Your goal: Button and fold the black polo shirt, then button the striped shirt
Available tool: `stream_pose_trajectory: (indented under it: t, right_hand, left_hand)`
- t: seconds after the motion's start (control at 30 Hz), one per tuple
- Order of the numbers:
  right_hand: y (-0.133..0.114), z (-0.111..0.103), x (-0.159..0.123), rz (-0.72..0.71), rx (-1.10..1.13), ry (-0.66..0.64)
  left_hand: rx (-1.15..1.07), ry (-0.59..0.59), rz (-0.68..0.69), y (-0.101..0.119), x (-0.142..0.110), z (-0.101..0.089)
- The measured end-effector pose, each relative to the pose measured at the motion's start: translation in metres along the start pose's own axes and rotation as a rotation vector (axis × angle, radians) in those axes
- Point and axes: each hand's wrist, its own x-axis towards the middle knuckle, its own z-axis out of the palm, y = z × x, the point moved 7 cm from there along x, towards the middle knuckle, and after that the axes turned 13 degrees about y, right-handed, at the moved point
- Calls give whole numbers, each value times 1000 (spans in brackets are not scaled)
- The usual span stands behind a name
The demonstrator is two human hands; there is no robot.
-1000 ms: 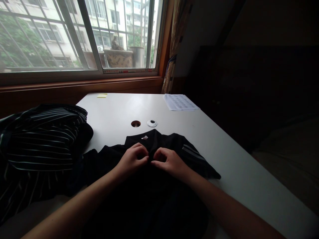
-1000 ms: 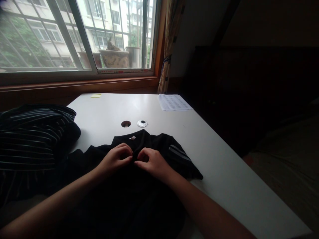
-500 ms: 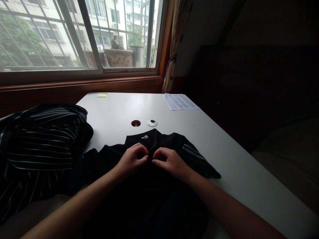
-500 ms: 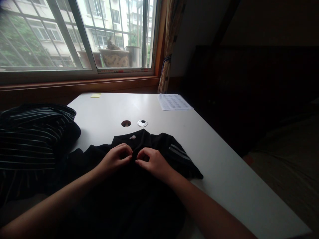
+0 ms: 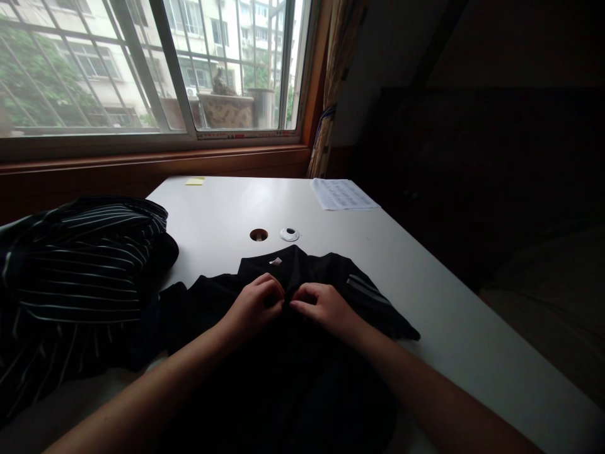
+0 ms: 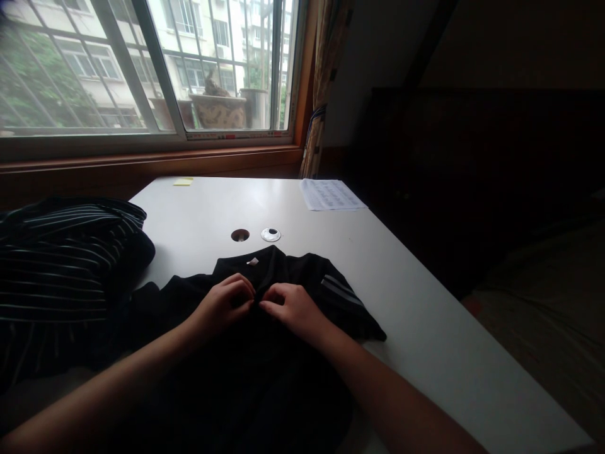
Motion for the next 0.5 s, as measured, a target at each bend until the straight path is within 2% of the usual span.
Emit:
stream_pose_trajectory:
  t: [0.2, 0.5]
  right_hand:
    - [7, 4, 0, 48, 15, -24]
    - [10, 5, -1, 100, 40, -64]
  left_hand:
    - [71, 13, 79, 4, -4, 3]
    - [101, 0, 120, 7, -6, 5]
